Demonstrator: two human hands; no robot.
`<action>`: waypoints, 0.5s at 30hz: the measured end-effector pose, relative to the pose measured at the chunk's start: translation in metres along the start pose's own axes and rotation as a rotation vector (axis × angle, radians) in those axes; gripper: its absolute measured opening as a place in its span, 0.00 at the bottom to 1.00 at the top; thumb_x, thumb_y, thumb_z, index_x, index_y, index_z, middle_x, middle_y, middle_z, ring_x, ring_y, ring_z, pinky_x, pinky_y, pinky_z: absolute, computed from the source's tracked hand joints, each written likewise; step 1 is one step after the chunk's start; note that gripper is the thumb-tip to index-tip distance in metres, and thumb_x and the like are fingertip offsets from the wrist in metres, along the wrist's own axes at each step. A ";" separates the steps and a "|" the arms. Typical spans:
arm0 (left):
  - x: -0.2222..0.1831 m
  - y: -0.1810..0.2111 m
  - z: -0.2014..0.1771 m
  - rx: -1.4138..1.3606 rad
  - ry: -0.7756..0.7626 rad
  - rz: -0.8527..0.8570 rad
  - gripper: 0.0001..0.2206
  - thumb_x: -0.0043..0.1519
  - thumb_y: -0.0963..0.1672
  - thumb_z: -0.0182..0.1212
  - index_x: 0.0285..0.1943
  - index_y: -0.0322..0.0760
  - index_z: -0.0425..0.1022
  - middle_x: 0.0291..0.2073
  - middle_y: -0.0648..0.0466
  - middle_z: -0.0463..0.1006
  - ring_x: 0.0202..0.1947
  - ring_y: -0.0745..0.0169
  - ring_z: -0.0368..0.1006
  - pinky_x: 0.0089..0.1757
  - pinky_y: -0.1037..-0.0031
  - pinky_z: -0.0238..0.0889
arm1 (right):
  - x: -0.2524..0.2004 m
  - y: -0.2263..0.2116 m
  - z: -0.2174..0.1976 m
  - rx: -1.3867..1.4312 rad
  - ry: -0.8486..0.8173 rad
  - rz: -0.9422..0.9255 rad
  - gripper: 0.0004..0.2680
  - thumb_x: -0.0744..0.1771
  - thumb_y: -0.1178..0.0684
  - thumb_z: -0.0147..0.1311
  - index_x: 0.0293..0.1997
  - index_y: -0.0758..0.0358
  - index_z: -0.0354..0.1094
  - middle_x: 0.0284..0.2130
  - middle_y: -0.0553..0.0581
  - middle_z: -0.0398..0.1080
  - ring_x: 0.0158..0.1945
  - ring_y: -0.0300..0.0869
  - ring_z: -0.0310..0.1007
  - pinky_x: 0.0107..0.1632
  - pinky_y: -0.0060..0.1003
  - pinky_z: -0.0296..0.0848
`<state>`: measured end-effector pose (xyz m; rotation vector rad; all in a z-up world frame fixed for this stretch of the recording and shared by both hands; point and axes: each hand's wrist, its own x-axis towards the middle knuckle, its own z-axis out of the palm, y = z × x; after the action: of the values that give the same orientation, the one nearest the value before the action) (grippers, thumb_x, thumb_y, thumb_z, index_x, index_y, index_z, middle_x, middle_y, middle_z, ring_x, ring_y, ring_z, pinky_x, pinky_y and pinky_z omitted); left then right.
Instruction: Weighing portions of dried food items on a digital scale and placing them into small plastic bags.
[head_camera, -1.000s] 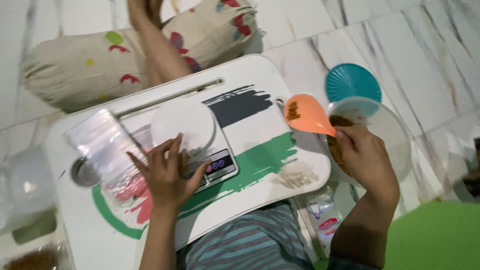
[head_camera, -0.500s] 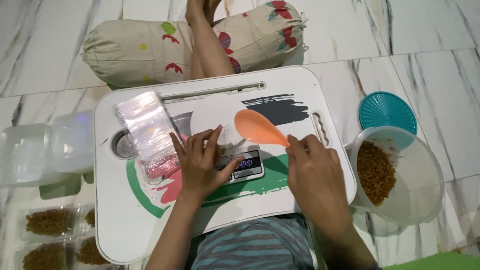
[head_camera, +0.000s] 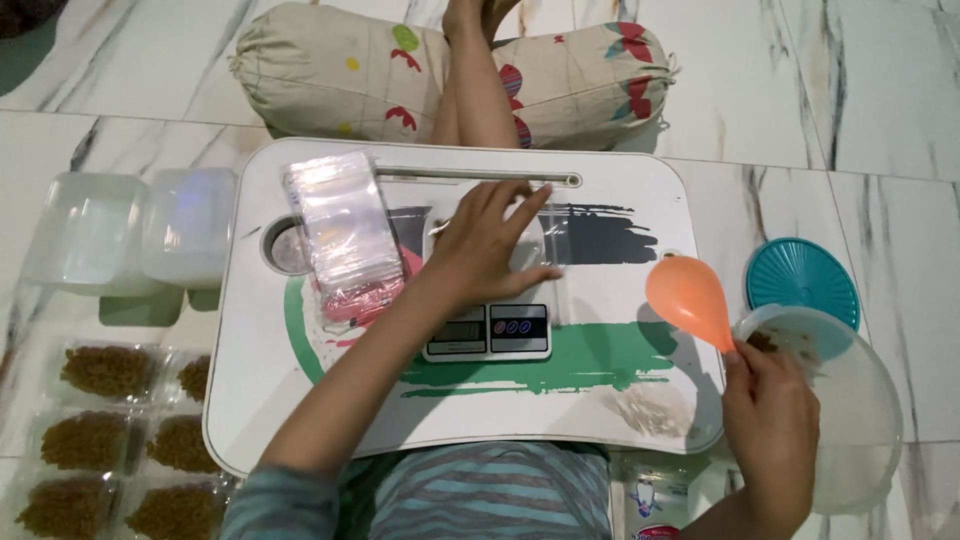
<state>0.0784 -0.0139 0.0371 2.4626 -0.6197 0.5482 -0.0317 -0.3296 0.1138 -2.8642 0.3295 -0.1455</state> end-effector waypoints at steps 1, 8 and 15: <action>0.009 -0.005 0.007 0.003 0.003 -0.007 0.40 0.57 0.59 0.69 0.72 0.36 0.62 0.59 0.45 0.65 0.59 0.46 0.61 0.60 0.56 0.55 | 0.001 0.002 0.001 -0.001 -0.003 -0.007 0.12 0.70 0.56 0.52 0.57 0.68 0.76 0.38 0.66 0.73 0.36 0.57 0.72 0.43 0.49 0.70; 0.019 -0.024 0.047 0.099 -0.260 -0.032 0.54 0.44 0.67 0.72 0.76 0.41 0.56 0.66 0.47 0.62 0.67 0.45 0.54 0.65 0.43 0.38 | 0.002 0.017 0.005 0.013 -0.056 0.048 0.11 0.71 0.56 0.52 0.58 0.66 0.76 0.37 0.66 0.72 0.36 0.56 0.70 0.43 0.48 0.69; -0.036 -0.015 -0.058 0.045 0.135 -0.225 0.24 0.61 0.45 0.69 0.66 0.37 0.69 0.55 0.42 0.71 0.55 0.47 0.67 0.54 0.58 0.65 | -0.003 0.048 0.004 0.018 0.014 0.056 0.10 0.72 0.60 0.55 0.58 0.74 0.76 0.40 0.68 0.75 0.34 0.53 0.71 0.40 0.46 0.70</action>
<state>0.0426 0.0424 0.0586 2.4705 -0.2745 0.6370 -0.0446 -0.3727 0.0977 -2.8341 0.4093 -0.1572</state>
